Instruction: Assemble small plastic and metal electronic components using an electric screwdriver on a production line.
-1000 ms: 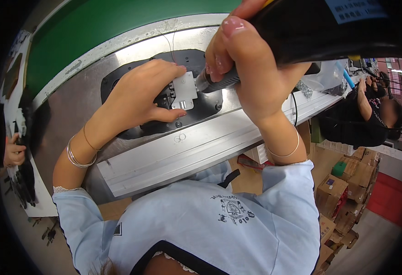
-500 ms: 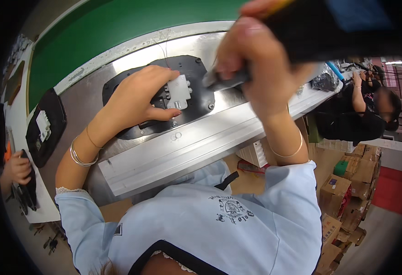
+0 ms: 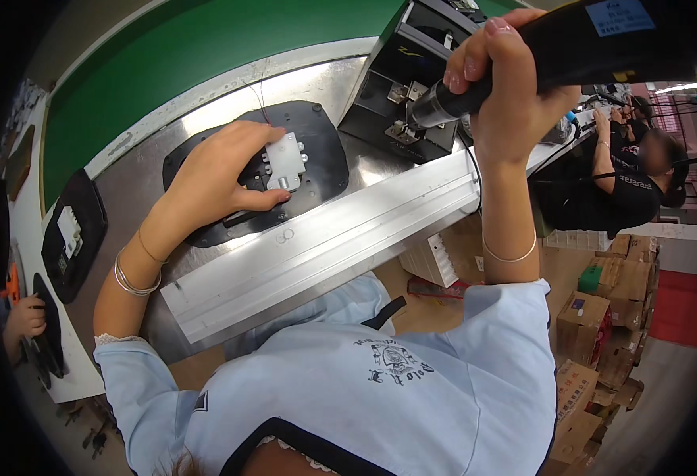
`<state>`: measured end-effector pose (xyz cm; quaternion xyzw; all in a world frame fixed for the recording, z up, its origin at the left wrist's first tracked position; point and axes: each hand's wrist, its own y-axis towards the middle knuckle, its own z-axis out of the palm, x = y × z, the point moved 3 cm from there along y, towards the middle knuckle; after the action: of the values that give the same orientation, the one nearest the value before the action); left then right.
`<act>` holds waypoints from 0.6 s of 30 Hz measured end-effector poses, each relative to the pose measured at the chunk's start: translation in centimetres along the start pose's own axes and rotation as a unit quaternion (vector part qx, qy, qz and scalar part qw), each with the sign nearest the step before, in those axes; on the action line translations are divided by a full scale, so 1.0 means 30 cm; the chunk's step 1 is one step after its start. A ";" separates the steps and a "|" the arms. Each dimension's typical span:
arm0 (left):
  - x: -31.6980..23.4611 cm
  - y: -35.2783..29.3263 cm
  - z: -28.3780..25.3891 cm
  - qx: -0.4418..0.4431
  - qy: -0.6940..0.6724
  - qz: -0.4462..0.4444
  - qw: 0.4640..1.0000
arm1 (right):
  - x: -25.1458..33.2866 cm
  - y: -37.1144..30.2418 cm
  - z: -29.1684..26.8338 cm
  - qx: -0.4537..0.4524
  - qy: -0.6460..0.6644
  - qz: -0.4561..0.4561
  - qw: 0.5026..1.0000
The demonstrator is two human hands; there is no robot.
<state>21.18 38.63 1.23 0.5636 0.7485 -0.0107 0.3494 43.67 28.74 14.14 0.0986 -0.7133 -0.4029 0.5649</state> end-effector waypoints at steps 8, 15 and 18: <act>0.013 -0.006 0.003 0.006 -0.003 -0.002 1.000 | 0.009 0.005 0.034 0.040 0.042 0.045 0.997; 0.021 -0.012 0.007 -0.010 -0.006 0.000 1.000 | 0.048 -0.022 0.173 0.089 0.111 0.063 0.988; 0.022 -0.015 0.007 -0.009 -0.014 -0.008 1.000 | 0.000 -0.018 0.268 0.144 0.172 0.051 0.973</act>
<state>20.83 38.94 0.54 0.5538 0.7484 -0.0142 0.3646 36.37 32.11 13.48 0.2102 -0.6605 -0.2434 0.6785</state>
